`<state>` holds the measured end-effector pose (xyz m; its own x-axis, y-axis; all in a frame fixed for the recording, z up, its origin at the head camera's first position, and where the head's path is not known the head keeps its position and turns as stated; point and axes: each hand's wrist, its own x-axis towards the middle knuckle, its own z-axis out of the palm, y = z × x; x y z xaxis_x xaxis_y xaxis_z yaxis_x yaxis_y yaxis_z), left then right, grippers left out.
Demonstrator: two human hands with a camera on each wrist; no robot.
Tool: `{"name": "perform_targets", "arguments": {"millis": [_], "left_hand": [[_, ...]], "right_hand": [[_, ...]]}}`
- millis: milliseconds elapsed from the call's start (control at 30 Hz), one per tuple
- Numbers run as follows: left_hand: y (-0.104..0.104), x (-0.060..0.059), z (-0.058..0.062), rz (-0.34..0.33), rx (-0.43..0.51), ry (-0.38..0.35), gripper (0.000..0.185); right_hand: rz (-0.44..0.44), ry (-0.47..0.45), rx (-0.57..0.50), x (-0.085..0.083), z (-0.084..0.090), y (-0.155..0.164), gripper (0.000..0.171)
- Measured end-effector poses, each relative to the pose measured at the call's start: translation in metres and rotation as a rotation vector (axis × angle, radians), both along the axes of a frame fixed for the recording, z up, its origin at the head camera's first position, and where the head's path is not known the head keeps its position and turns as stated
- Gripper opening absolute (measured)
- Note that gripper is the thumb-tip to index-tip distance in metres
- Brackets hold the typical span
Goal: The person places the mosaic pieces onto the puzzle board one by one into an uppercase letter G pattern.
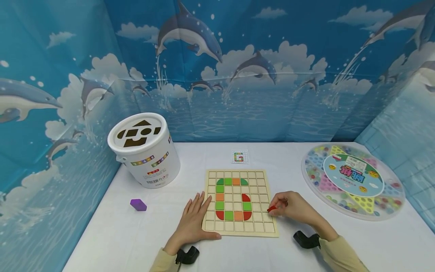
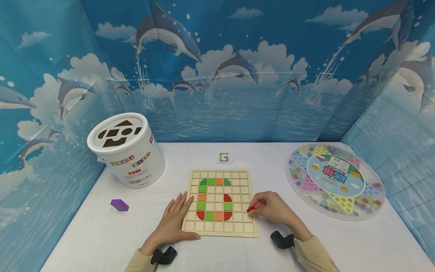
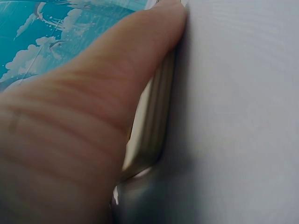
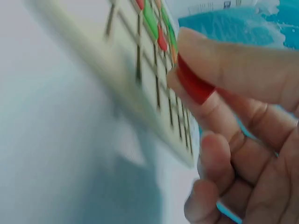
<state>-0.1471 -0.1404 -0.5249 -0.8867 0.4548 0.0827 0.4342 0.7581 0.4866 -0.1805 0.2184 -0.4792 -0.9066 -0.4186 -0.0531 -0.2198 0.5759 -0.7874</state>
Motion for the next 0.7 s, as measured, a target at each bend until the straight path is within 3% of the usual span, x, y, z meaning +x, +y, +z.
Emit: {"name": "perform_targets", "arguments": {"millis": [267, 700], "left_hand": [[0.0, 0.0, 0.001, 0.004, -0.003, -0.006, 0.118], [0.0, 0.0, 0.001, 0.004, -0.003, -0.012, 0.117]], "right_hand": [[-0.05, 0.05, 0.007, -0.01, 0.008, -0.03, 0.018], [-0.063, 0.11, -0.066, -0.026, 0.004, -0.065, 0.015]]}}
